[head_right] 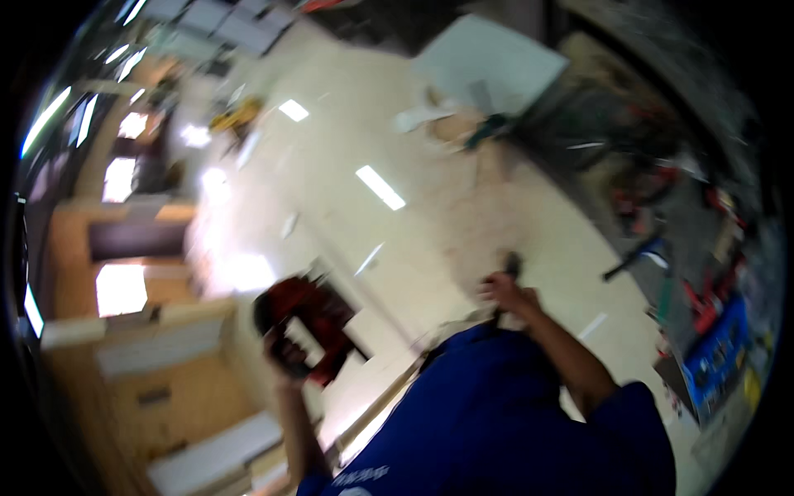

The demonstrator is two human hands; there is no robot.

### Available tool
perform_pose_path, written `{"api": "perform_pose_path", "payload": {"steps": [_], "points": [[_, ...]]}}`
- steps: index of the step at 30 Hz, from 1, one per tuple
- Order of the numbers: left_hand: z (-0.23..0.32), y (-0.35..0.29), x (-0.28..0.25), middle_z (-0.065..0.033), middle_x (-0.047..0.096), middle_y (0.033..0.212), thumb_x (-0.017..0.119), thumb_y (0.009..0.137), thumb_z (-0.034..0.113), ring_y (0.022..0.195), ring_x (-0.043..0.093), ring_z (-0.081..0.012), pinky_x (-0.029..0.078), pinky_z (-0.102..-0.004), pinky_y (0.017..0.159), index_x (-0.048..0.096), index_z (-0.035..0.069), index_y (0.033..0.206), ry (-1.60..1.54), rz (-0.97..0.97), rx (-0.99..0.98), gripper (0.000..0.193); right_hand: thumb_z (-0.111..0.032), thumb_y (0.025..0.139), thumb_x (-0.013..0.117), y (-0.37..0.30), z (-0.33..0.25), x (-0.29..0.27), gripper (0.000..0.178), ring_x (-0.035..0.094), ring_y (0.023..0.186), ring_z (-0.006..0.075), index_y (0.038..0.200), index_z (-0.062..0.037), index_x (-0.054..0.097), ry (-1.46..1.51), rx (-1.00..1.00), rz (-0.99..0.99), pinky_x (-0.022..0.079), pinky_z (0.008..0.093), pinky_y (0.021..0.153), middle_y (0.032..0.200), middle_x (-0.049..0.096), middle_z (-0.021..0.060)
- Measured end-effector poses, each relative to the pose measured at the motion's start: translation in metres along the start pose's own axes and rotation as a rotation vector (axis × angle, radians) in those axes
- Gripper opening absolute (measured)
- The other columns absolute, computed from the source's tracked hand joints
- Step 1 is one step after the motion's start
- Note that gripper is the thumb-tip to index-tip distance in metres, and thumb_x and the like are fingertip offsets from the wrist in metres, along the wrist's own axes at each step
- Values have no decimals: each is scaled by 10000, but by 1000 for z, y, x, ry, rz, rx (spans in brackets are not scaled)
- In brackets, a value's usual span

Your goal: The person measures and marks a white board with a ruler and pencil, then uses a jigsaw to cut along the marked line. The board is clamped to a workbench during cutting.

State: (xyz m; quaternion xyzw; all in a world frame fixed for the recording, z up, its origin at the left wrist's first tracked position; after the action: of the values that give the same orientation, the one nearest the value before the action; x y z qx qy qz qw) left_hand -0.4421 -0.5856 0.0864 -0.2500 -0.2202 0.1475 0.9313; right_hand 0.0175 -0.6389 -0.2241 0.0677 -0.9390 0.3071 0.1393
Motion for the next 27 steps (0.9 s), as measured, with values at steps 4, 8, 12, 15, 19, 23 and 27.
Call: {"api": "perform_pose_path", "payload": {"steps": [4,8,12,15,19,23,27], "points": [[-18,12,-7,33,401,586,588,937,345,464,373,-85,323,-239,431,593,71,1026,208,196,-23,288,-250,1024,519,34,15,50,303,705,946,181,1250,-58,582,-259,-24,-171,577,350,754,1067,722,107],[-66,41,29,31,409,589,591,936,344,466,381,-87,329,-242,432,595,70,1021,431,168,-108,287,-229,912,584,5,151,-57,229,699,679,240,907,-30,696,-735,-30,459,561,386,624,801,728,144],[-82,104,24,28,417,591,595,935,342,467,389,-89,334,-244,432,597,69,1015,614,44,-199,285,-165,807,667,-72,209,-114,171,692,618,246,693,-44,708,-1165,265,317,554,401,534,673,697,120],[-102,125,15,25,423,593,597,935,341,468,395,-90,339,-246,433,599,68,1011,746,-68,-284,284,-236,824,709,-173,246,-121,120,700,692,232,770,-133,742,-1362,595,278,563,412,516,729,718,28],[-99,166,-4,22,432,596,601,934,340,470,403,-92,344,-249,433,601,66,1005,925,-202,-314,282,-166,964,492,-208,206,-80,283,738,657,163,864,-78,742,98,668,1046,567,319,476,870,769,64],[-116,183,-31,19,440,599,604,933,338,471,411,-94,350,-252,433,602,65,999,1067,-328,-406,281,-230,919,576,-242,210,-23,210,740,694,216,1050,-97,673,327,564,1109,594,338,579,921,754,99],[-110,197,-51,17,448,602,608,933,337,473,418,-96,356,-255,434,604,64,994,1168,-428,-429,280,-246,905,599,-205,196,17,232,739,755,193,1070,-99,671,426,482,987,585,334,603,990,738,78]]}}
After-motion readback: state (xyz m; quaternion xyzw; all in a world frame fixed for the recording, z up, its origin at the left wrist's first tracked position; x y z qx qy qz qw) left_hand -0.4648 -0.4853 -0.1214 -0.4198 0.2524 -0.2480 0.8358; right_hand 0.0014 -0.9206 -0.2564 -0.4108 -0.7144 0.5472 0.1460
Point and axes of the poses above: each hand's wrist, its own y-axis towards the middle knuckle, its own x-axis out of the palm, z = x × y, the point moved 4 cm from there along y, towards the middle knuckle
